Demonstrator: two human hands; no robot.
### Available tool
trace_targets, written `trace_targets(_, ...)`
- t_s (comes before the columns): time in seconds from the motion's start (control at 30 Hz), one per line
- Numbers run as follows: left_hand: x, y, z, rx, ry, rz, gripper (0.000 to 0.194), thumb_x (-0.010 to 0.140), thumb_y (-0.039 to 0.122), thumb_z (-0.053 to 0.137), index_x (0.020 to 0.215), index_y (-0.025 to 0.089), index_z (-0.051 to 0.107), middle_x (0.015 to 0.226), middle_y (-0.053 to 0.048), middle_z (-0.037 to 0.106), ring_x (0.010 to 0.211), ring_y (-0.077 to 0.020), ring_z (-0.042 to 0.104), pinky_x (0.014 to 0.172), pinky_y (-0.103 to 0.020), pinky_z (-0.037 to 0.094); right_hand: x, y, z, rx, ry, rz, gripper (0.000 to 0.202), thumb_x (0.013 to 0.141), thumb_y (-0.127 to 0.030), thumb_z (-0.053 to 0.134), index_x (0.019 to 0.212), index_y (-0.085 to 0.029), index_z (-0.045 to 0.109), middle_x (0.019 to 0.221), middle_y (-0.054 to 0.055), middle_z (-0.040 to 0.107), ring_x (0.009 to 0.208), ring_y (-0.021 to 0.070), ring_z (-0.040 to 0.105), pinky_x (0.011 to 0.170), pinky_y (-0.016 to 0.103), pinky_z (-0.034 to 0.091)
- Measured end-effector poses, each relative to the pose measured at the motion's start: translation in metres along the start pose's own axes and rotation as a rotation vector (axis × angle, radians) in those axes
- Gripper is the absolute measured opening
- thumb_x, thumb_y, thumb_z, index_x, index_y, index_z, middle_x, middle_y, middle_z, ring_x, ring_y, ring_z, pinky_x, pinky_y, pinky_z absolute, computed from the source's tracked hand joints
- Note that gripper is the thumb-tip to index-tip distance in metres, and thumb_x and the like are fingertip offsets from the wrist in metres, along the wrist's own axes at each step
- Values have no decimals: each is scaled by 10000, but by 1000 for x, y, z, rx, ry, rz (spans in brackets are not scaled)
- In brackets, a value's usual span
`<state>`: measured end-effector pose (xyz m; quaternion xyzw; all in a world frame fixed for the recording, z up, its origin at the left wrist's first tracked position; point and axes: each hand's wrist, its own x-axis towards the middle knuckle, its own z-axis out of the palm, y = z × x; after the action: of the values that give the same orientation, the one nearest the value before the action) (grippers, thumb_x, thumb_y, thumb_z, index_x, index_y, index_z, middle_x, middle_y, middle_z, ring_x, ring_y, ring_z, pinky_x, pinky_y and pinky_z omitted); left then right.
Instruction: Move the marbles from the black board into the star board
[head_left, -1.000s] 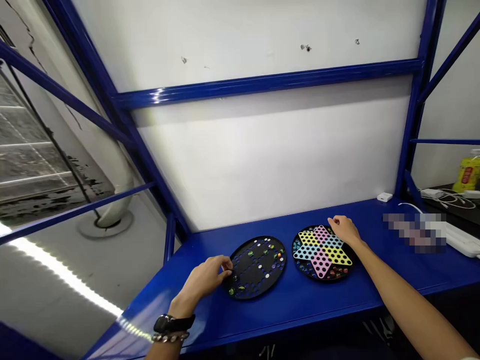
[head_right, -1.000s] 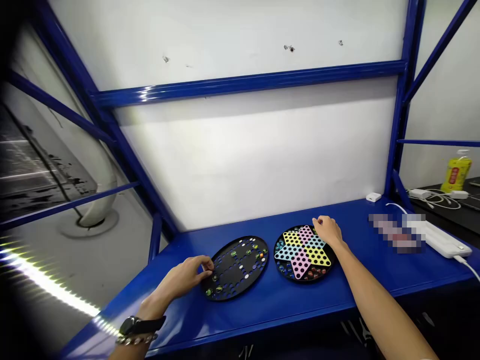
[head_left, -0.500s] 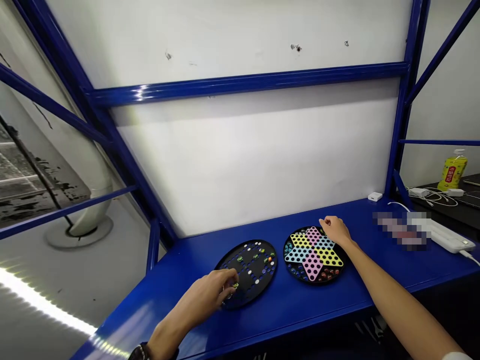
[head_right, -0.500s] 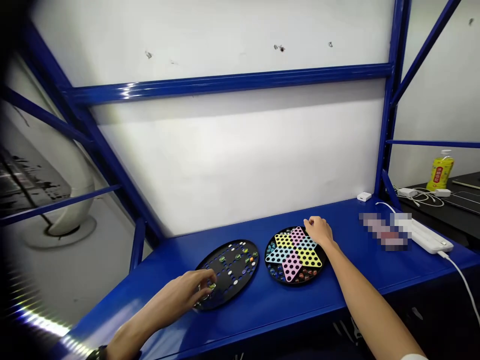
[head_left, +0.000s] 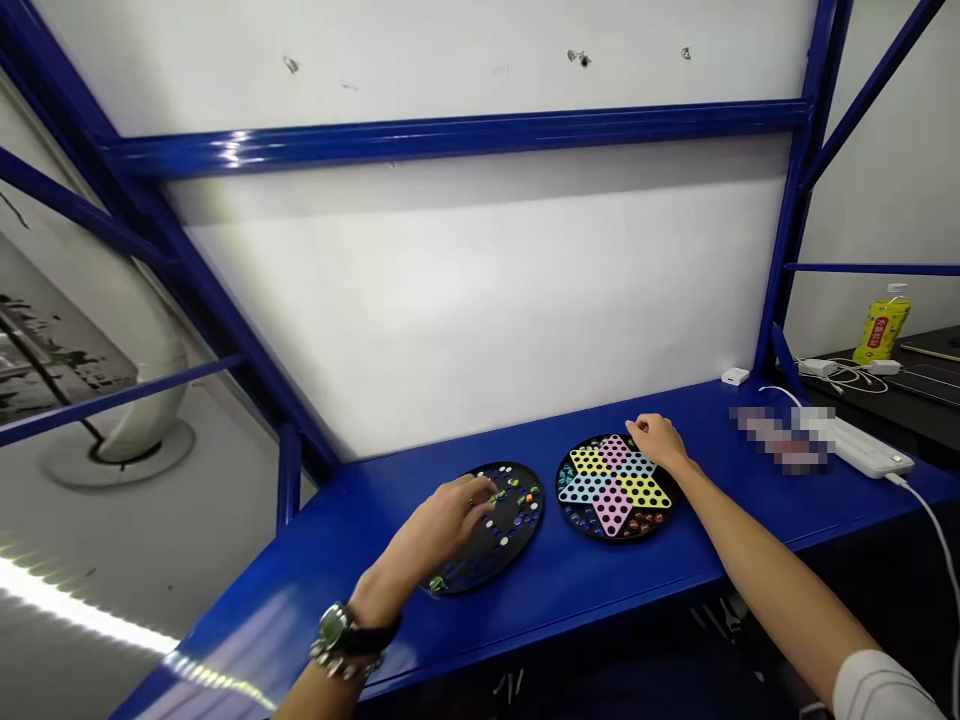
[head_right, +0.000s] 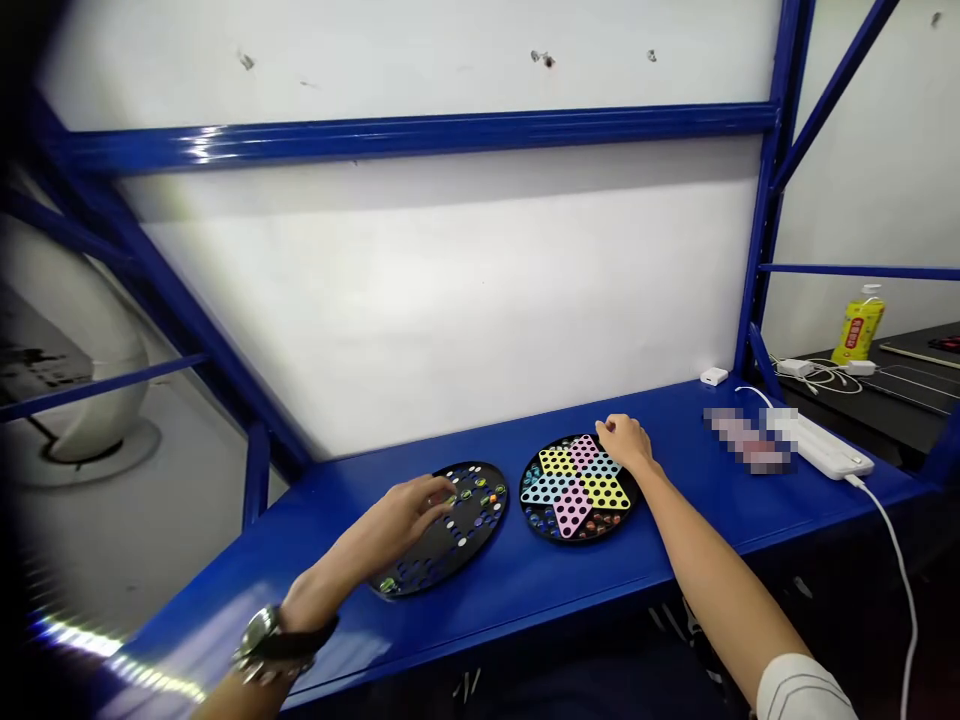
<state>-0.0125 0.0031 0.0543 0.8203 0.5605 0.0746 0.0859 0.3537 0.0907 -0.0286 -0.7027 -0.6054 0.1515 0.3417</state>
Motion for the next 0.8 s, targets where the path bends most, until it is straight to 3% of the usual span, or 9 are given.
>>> trace_targets(0.1, 39, 5, 10, 47, 67, -14, 303, 961, 338, 428, 1122, 216, 653, 1141, -104, 693, 969, -242, 671, 846, -327, 497, -1, -1, -2, -4, -9, -5, 408, 949, -448, 509, 610, -222, 490, 614, 5, 588, 551, 148, 513, 534, 249, 317)
trace_targets(0.23, 72, 2, 24, 80, -26, -64, 253, 936, 284, 498, 1077, 185, 682, 1121, -132, 705, 1018, -264, 676, 849, -326, 497, -3, -3, -3, -2, -13, -8, 405, 951, -434, 506, 606, -222, 493, 615, 8, 592, 556, 148, 522, 533, 246, 320)
trace_targets(0.47, 75, 2, 28, 59, -127, -16, 202, 891, 258, 555, 969, 216, 736, 972, -82, 767, 889, -240, 712, 745, -294, 495, -3, -5, -2, 2, -11, -10, 407, 952, -429, 507, 601, -224, 490, 592, -1, 570, 540, 144, 510, 532, 246, 311)
trace_targets(0.8, 81, 23, 37, 121, -97, 55, 193, 911, 273, 540, 990, 220, 707, 1088, -95, 719, 922, -232, 696, 776, -293, 501, -3, -8, -3, 26, -22, 4, 399, 948, -426, 535, 608, -221, 501, 607, 2, 586, 575, 154, 544, 532, 245, 313)
